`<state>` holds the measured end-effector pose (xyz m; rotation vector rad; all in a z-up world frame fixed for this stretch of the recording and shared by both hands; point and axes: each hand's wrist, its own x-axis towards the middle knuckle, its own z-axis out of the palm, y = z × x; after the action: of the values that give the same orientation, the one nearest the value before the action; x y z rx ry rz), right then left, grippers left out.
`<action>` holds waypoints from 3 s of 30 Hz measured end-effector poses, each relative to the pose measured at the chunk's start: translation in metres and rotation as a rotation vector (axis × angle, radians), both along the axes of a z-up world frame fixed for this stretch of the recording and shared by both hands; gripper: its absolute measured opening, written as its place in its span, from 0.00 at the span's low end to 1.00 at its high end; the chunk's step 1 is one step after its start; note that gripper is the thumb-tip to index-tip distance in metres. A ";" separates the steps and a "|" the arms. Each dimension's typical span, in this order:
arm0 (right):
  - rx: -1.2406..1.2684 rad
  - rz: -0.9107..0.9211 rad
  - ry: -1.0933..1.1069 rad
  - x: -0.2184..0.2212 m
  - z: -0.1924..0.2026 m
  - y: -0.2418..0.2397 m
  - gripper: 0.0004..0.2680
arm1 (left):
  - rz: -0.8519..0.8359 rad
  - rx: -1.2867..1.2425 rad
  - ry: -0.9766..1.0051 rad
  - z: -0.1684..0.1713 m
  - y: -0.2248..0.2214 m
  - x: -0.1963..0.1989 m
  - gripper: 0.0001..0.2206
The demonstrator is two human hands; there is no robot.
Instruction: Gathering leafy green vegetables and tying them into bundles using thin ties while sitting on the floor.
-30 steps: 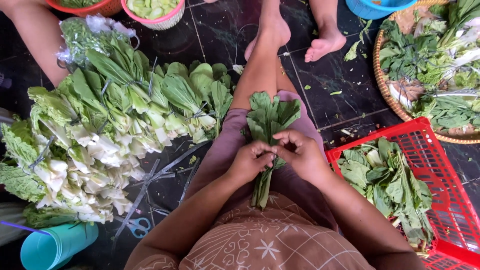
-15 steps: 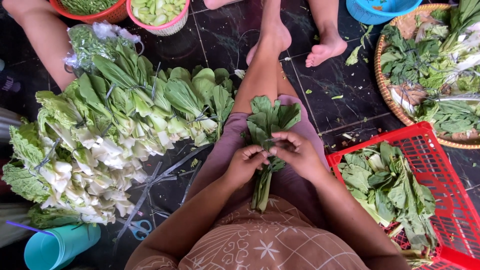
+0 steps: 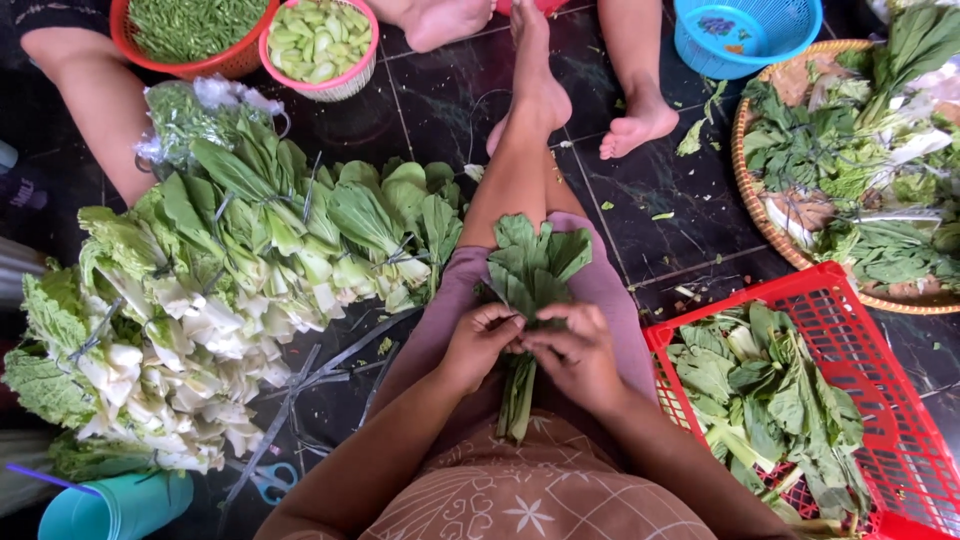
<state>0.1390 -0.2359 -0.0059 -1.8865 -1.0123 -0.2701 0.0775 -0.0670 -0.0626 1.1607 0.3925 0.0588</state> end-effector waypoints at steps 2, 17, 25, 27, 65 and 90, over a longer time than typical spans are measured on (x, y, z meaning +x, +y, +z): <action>-0.068 -0.006 -0.077 -0.005 0.012 0.002 0.04 | 0.029 -0.060 -0.011 -0.013 0.000 -0.001 0.05; 0.001 -0.036 -0.063 0.003 -0.010 0.001 0.08 | 0.051 0.714 -0.320 0.054 -0.008 -0.022 0.04; 0.016 -0.037 -0.174 -0.007 0.006 0.008 0.04 | 0.091 0.755 -0.280 0.031 -0.005 -0.025 0.02; 0.008 0.035 -0.117 -0.010 0.016 0.009 0.04 | 0.098 0.614 -0.227 0.033 -0.002 -0.025 0.03; -0.062 -0.226 0.642 0.006 0.009 -0.058 0.03 | -0.056 0.285 -0.205 0.012 0.013 -0.026 0.08; -0.221 0.008 0.300 -0.010 -0.015 0.005 0.05 | -0.078 0.290 0.038 0.005 0.006 -0.022 0.06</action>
<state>0.1294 -0.2305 -0.0209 -2.0449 -0.8712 0.1338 0.0553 -0.0613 -0.0578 1.4646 0.3795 0.0259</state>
